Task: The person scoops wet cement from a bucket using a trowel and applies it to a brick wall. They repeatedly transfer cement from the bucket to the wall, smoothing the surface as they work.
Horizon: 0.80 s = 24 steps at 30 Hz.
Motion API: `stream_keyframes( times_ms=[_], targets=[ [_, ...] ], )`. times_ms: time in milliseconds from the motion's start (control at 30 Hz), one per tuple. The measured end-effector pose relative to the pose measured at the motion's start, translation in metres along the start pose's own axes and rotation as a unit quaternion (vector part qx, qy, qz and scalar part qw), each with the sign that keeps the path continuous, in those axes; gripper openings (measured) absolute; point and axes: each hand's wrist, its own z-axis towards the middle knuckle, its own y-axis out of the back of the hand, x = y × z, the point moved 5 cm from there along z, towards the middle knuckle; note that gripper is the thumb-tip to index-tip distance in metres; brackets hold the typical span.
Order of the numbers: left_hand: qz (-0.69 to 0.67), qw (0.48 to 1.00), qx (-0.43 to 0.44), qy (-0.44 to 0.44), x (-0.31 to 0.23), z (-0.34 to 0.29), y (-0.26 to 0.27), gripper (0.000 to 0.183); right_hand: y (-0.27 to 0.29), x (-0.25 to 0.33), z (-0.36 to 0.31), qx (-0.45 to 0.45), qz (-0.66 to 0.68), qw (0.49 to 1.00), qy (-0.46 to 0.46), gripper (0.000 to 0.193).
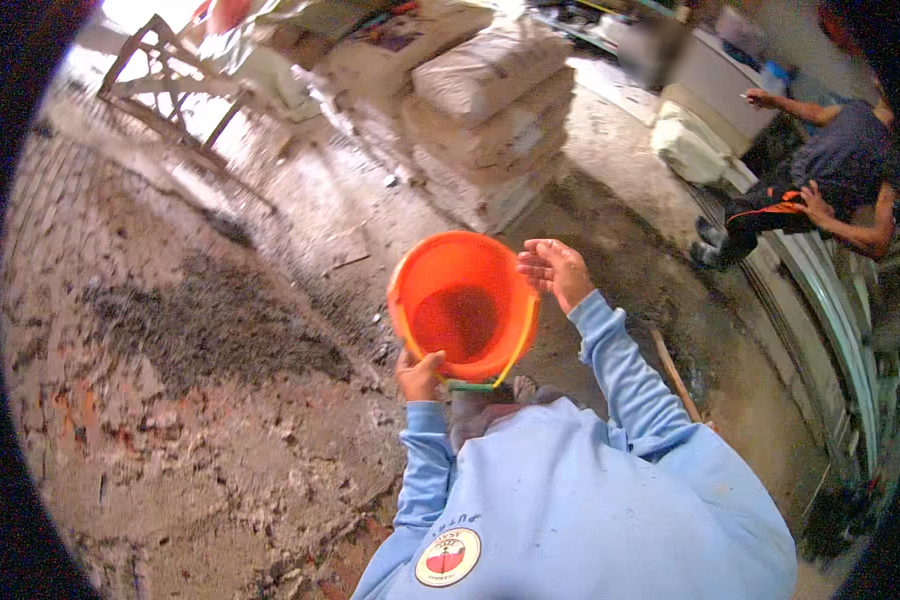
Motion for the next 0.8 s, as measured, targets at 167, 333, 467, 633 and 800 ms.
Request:
stream_keyframes(
  times_ms=[167, 333, 467, 633, 800],
  targets=[
    [-0.003, 0.996, -0.049, 0.076, -0.036, 0.004, -0.005, 0.04, -0.068, -0.129, 0.072, -0.082, 0.131, 0.949, -0.274, 0.026],
    [0.129, 0.987, -0.084, 0.051, -0.031, 0.009, 0.016, 0.034, -0.074, -0.244, 0.069, -0.231, 0.016, 0.926, -0.297, 0.042],
    [0.252, 0.962, -0.104, 0.034, -0.034, 0.019, 0.043, 0.036, -0.102, -0.279, 0.073, -0.22, 0.127, 0.921, -0.296, 0.041],
    [0.133, 0.98, -0.12, 0.091, -0.025, 0.047, 0.087, 0.034, -0.162, -0.258, 0.135, 0.083, 0.154, 0.932, -0.317, 0.027],
    [0.008, 0.976, -0.19, 0.11, -0.006, 0.059, 0.143, 0.033, -0.235, -0.21, 0.189, 0.228, 0.1, 0.89, -0.382, 0.023]
  ],
)
